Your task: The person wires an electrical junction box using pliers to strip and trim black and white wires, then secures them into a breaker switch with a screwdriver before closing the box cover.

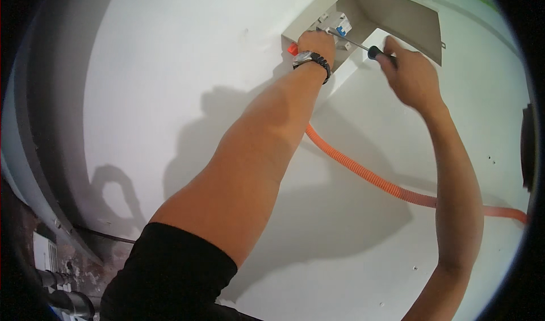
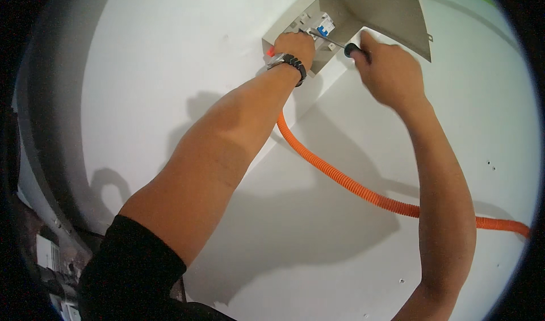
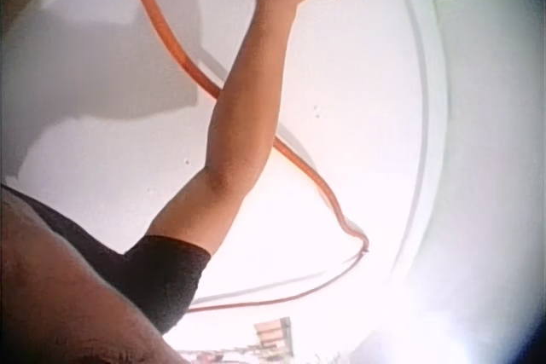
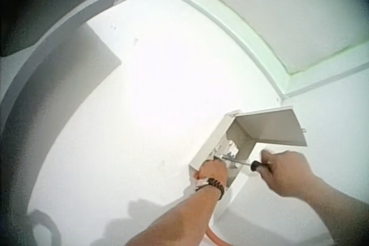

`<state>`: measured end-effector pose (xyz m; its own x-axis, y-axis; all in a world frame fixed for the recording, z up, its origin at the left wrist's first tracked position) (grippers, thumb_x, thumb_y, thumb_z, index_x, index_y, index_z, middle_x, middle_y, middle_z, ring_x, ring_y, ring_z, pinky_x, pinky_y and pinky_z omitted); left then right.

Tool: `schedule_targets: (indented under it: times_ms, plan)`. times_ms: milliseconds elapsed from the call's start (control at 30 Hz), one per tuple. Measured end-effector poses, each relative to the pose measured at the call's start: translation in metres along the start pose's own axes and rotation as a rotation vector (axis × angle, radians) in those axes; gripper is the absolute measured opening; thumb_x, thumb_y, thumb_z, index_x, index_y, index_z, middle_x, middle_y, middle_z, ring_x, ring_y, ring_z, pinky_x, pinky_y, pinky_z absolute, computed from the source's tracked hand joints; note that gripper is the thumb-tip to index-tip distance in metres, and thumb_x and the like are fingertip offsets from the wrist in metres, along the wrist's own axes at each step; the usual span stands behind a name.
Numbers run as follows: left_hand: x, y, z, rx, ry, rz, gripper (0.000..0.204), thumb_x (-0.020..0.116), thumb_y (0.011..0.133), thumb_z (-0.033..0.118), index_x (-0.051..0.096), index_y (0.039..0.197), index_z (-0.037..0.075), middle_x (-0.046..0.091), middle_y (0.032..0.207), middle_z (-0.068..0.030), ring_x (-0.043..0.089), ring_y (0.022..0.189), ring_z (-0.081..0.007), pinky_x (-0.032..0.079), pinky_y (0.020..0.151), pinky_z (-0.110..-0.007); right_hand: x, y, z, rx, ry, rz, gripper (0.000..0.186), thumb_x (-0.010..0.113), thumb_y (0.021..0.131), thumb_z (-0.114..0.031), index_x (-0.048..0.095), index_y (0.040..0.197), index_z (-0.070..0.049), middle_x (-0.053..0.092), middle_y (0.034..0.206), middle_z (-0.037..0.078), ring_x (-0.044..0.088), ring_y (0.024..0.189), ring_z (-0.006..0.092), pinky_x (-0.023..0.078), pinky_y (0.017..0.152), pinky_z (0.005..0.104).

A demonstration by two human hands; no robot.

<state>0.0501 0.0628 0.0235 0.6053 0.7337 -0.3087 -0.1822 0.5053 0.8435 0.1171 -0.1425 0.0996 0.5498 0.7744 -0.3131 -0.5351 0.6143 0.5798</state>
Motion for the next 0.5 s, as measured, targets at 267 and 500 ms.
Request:
schedule_targets:
  times_ms: [267,500]
  plan:
    - [-0.008,-0.005,-0.003,-0.001,0.028,-0.052,0.024,0.058,0.096,0.016,0.078,0.108,0.009,0.079,0.103,-0.0125,0.077,0.094,-0.0294,0.063,0.069,-0.049,0.009,-0.003,0.002,0.215,0.421,-0.126,0.026,0.072,0.089,-0.016,0.058,0.109,-0.005,0.061,0.081,0.009,0.061,0.068,0.0187,0.049,0.062,0.0343]
    - [-0.005,-0.005,0.01,-0.012,0.01,-0.099,0.025,0.057,0.097,0.016,0.078,0.107,0.01,0.079,0.107,-0.0098,0.077,0.097,-0.026,0.062,0.078,-0.041,0.0,0.006,-0.002,-0.008,-0.012,-0.017,0.023,0.071,0.091,-0.019,0.06,0.108,-0.008,0.07,0.09,0.008,0.068,0.075,0.023,0.053,0.065,0.0373]
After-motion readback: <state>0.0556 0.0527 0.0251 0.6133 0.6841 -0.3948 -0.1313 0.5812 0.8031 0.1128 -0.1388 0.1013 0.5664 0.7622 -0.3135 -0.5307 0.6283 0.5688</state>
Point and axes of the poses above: each hand's wrist, its own y-axis towards the middle knuckle, its own x-axis out of the palm, z = x × y, the point moved 4 cm from there along y, towards the middle knuckle
